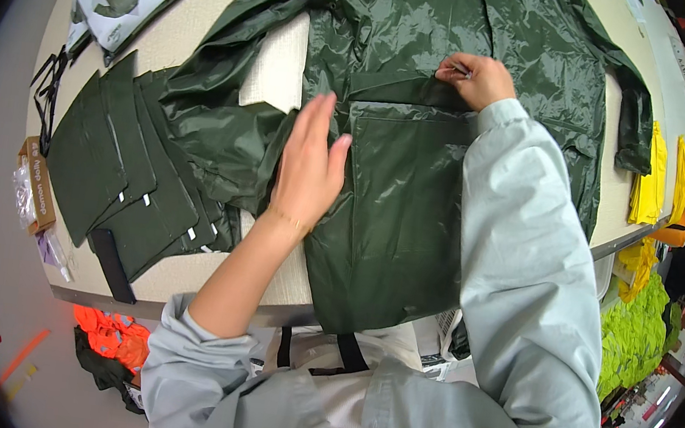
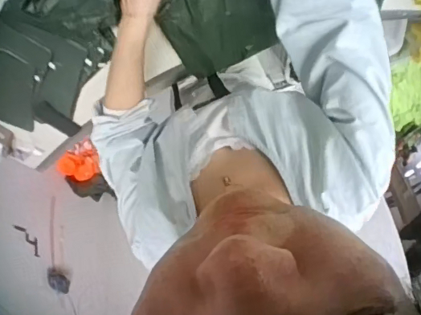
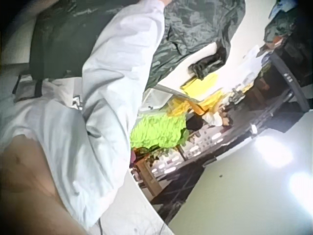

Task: The person uses a seam ripper to cut and remove excess fabric from the seams and edges of a dark green jacket. They repeatedly lift, turn, and smooth the jacket on a table while working on different sections.

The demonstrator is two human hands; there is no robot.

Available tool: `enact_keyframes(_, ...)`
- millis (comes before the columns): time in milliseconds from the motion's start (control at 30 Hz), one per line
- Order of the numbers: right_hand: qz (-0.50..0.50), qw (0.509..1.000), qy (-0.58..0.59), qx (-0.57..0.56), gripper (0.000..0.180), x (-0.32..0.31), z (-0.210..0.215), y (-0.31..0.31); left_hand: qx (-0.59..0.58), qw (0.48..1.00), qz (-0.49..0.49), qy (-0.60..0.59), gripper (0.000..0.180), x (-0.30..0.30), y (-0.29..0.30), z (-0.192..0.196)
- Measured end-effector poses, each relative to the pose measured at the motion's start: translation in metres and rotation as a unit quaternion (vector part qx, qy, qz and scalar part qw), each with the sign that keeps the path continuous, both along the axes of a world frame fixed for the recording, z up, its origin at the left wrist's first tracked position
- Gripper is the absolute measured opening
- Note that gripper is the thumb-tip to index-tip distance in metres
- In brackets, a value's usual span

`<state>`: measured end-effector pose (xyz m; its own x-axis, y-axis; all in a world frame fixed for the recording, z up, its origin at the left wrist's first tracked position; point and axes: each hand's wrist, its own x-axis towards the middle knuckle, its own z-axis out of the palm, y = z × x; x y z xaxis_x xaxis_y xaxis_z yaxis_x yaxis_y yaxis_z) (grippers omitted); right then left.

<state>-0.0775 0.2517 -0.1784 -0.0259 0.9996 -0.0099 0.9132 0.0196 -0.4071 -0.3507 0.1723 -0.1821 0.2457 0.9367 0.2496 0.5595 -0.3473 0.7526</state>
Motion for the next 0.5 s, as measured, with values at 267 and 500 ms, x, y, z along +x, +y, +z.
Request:
enact_keyframes(267, -0.092, 0.995, -0.023, -0.009, 0.021, -0.005, -0.015, 0.002, -0.087, 0.994, -0.048, 0.04, 0.03, 0.003, 0.063, -0.025)
enact_keyframes(500, -0.082, 0.996, 0.029, 0.022, 0.012, 0.001, -0.037, -0.002, -0.138, 0.986, 0.05, -0.084, 0.013, 0.011, 0.078, -0.035)
